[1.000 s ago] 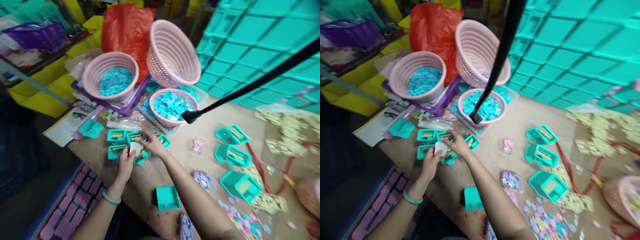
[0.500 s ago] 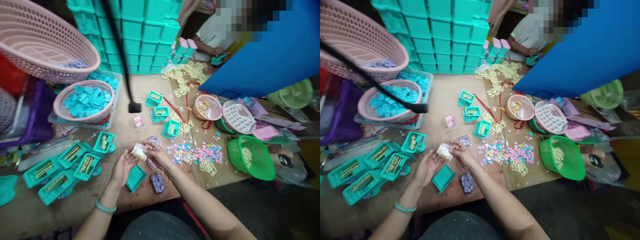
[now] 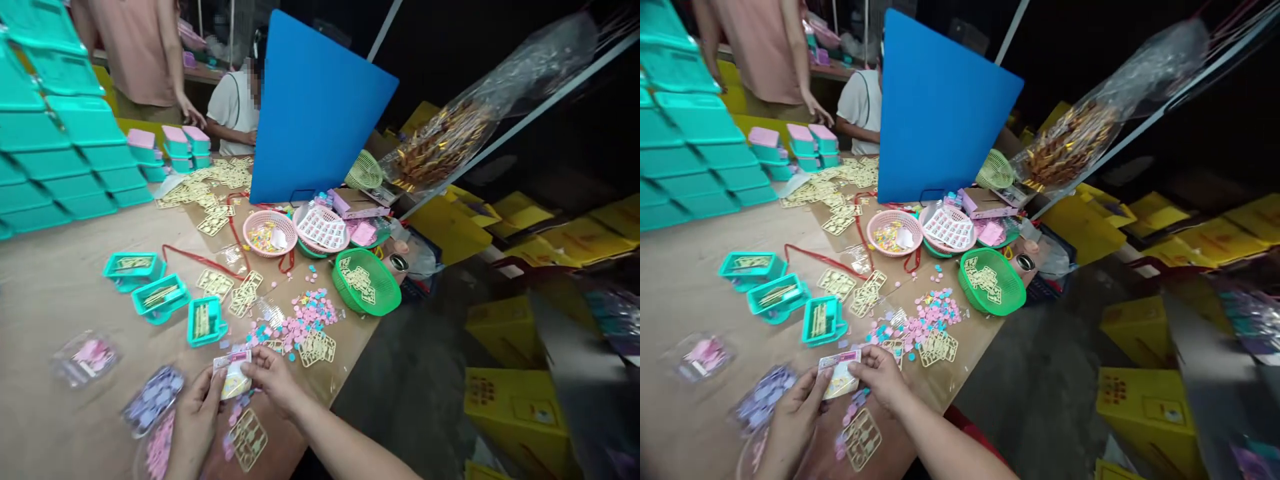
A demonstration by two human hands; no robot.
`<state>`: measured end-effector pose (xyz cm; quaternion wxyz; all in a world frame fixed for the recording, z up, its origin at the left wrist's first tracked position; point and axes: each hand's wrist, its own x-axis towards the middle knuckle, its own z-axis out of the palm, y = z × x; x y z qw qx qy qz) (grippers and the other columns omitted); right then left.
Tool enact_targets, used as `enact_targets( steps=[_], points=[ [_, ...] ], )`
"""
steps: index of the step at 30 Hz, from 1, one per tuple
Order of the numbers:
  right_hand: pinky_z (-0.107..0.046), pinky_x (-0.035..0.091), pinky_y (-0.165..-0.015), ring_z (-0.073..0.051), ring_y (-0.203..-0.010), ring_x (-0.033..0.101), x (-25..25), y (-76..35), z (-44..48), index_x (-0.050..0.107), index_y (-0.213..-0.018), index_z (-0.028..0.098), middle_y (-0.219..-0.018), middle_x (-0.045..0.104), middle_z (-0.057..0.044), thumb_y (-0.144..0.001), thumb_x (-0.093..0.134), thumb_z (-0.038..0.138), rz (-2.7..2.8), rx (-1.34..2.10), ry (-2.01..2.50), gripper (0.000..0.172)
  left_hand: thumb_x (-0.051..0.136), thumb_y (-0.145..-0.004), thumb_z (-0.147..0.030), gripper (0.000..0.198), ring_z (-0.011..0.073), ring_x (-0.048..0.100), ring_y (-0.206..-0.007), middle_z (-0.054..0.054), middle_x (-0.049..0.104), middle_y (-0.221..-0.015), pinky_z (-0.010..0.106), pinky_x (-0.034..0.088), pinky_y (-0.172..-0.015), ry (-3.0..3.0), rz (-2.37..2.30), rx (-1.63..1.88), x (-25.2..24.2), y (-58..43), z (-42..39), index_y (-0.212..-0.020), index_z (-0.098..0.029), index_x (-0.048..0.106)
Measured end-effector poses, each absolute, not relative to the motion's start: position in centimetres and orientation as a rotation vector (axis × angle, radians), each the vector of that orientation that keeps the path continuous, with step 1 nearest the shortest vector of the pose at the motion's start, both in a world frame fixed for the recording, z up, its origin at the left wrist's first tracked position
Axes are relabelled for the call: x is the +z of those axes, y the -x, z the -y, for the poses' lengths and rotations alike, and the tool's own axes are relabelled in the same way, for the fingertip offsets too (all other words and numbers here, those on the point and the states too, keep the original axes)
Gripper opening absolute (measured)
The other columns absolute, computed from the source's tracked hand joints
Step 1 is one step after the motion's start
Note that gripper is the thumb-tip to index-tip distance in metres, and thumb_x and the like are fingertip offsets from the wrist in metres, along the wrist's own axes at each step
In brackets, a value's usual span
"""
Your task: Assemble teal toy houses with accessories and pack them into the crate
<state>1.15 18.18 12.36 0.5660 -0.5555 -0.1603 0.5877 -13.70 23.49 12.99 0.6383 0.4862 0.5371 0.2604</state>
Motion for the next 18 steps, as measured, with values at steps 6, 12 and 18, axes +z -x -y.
enact_targets(
  steps=[6,12,18],
  points=[
    [-0.024,0.046,-0.060,-0.012,-0.062,0.056,13.0,-13.2,-17.3,0.068,-0.081,0.018,-0.069,0.065,0.001,-0.073,0.078,0.065,0.460,1.076,1.414,0.048,0.068,-0.073,-0.069,0.056,0.0165,0.059,-0.056,0.003,0.070,-0.073,0.027,0.050,-0.051,-1.074,-1.106,0.618,13.8,-0.9,-23.3,-0.091,-0.017,0.073],
    [-0.024,0.040,-0.054,-0.011,-0.056,0.047,14.3,-23.0,-18.7,0.065,-0.081,0.019,-0.064,0.056,0.003,-0.078,0.071,0.065,0.473,0.913,1.511,0.047,0.069,-0.077,-0.057,0.043,0.0130,0.054,-0.054,0.001,0.066,-0.068,0.023,0.045,-0.051,-1.081,-1.003,0.706,14.6,-11.4,-26.2,-0.089,-0.016,0.072],
    [-0.027,0.045,-0.062,-0.015,-0.066,0.054,13.1,-26.9,-19.7,0.065,-0.088,0.019,-0.072,0.060,0.000,-0.076,0.072,0.065,0.493,0.971,1.553,0.048,0.070,-0.076,-0.033,0.022,0.0146,0.061,-0.065,0.005,0.068,-0.084,0.023,0.051,-0.053,-0.947,-1.224,0.921,13.3,-16.4,-37.6,-0.090,-0.016,0.065]
  ],
)
